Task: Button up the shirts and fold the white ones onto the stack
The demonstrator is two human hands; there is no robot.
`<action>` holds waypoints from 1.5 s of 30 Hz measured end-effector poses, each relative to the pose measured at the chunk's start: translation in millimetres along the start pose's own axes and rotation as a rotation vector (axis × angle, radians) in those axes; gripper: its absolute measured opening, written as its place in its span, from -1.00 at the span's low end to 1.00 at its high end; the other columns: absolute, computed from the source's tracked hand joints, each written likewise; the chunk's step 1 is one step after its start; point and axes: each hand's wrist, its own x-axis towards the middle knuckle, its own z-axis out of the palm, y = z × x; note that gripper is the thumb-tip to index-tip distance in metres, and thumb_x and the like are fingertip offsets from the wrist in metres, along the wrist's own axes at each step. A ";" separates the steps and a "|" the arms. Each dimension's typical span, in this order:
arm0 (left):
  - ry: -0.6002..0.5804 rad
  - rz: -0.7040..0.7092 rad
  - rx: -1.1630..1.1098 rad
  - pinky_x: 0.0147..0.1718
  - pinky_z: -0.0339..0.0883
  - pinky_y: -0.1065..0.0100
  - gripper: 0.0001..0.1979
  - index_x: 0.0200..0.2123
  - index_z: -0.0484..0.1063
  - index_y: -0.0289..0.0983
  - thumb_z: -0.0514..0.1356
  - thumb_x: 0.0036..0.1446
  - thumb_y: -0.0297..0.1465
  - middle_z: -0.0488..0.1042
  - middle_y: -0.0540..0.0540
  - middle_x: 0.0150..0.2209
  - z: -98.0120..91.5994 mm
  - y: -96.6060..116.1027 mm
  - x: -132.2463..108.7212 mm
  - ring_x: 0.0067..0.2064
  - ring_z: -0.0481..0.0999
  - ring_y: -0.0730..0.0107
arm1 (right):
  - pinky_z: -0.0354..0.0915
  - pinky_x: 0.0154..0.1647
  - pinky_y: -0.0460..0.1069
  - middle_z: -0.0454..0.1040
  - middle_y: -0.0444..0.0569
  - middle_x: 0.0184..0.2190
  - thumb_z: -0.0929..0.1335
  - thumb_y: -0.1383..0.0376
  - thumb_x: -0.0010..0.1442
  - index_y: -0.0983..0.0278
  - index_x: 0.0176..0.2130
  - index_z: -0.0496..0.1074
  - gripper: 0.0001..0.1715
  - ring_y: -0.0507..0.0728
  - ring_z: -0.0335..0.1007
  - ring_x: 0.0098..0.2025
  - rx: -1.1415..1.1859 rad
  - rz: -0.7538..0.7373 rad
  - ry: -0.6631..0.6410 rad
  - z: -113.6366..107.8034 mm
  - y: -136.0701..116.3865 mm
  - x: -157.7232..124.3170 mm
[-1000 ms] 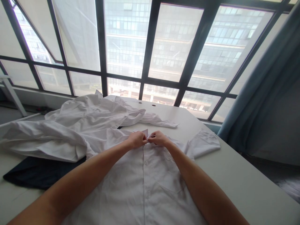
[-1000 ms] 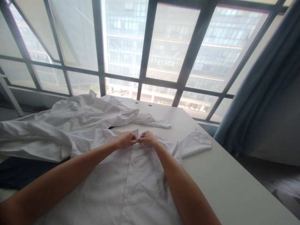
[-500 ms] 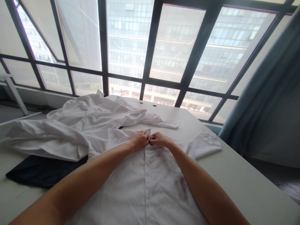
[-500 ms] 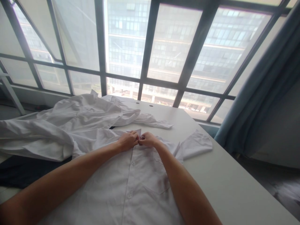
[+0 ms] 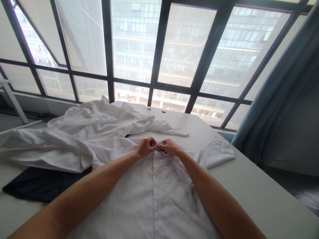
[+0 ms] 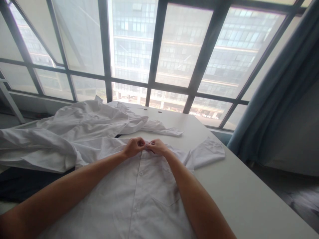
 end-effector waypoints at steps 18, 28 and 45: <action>0.012 0.248 0.170 -0.26 0.28 0.41 -0.87 -0.50 0.38 -0.26 0.21 -0.01 -0.59 0.45 -0.03 -0.45 1.6 7.4 -3.2 -0.35 0.41 0.39 | 0.05 -0.56 -0.11 0.25 -0.21 -0.68 0.48 0.12 -0.10 0.31 -0.59 0.30 -0.61 -0.06 0.11 -0.60 0.335 0.107 -0.182 -12.3 -5.8 -5.5; 0.031 0.194 0.182 -0.29 0.27 0.41 -0.95 -0.43 0.45 -0.28 0.21 0.08 -0.48 0.49 -0.04 -0.42 3.1 9.1 -4.3 -0.36 0.43 0.40 | -0.07 -0.58 -0.09 0.15 -0.21 -0.72 0.34 0.18 0.09 0.26 -0.61 0.20 -0.64 -0.04 0.02 -0.61 -0.075 0.094 -0.052 1.8 -6.5 5.2; -0.076 -0.139 -0.197 -0.50 0.13 0.46 -0.84 -0.51 0.47 -0.33 0.17 -0.05 -0.35 0.37 0.06 -0.57 0.3 -4.0 5.8 -0.50 0.30 0.49 | -0.04 -0.52 -0.10 0.22 -0.19 -0.60 0.25 0.26 0.13 0.27 -0.54 0.26 -0.76 -0.02 0.06 -0.52 -0.175 -0.048 0.097 8.6 -14.3 4.4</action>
